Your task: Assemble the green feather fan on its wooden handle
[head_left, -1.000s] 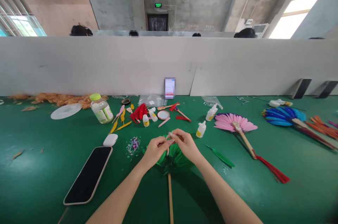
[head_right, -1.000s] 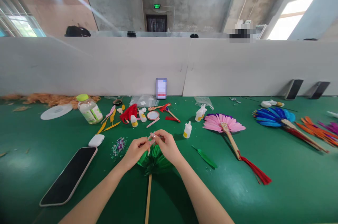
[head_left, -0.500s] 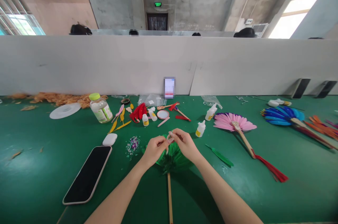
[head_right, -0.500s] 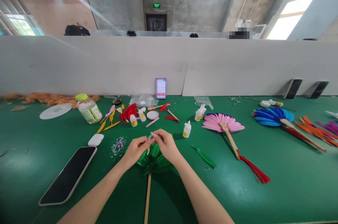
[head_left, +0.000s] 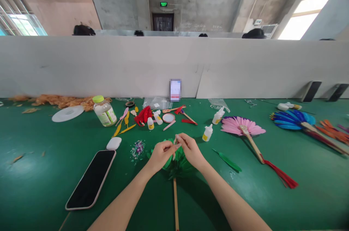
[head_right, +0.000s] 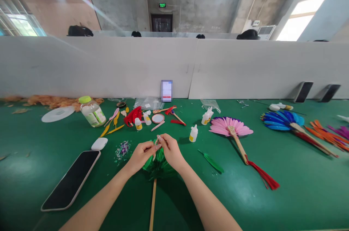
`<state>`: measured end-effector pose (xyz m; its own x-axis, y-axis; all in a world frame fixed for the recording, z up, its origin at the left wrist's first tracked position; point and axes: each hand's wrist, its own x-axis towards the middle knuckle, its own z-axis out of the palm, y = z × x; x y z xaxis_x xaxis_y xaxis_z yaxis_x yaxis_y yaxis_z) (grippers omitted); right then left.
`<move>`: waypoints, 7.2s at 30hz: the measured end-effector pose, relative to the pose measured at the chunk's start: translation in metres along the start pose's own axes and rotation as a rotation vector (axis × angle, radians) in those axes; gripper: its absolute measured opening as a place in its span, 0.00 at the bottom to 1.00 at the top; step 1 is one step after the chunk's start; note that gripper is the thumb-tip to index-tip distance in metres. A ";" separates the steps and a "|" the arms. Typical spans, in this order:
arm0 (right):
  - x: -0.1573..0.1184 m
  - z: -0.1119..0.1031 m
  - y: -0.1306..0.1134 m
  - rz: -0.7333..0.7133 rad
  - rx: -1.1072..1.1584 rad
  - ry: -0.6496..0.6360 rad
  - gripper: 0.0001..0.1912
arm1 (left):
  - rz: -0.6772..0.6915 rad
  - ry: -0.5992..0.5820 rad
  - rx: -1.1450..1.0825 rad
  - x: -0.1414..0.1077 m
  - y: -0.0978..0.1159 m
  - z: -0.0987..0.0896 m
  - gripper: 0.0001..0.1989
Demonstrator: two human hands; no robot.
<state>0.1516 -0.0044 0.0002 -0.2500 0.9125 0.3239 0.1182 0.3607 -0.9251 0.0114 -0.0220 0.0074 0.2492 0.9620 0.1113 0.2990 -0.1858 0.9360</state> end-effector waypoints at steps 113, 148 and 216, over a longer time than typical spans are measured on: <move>0.002 0.005 0.005 0.129 0.328 0.065 0.18 | -0.002 0.027 -0.006 0.001 -0.003 -0.001 0.21; 0.002 -0.001 0.002 0.124 0.314 0.003 0.16 | -0.017 0.033 -0.022 0.001 -0.003 -0.001 0.22; 0.002 -0.008 -0.002 0.060 0.242 0.091 0.10 | -0.109 -0.043 -0.343 0.005 -0.014 0.000 0.21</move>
<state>0.1588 -0.0020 0.0040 -0.1609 0.9484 0.2731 -0.1057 0.2585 -0.9602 0.0088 -0.0145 -0.0048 0.2740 0.9617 -0.0025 0.0011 0.0023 1.0000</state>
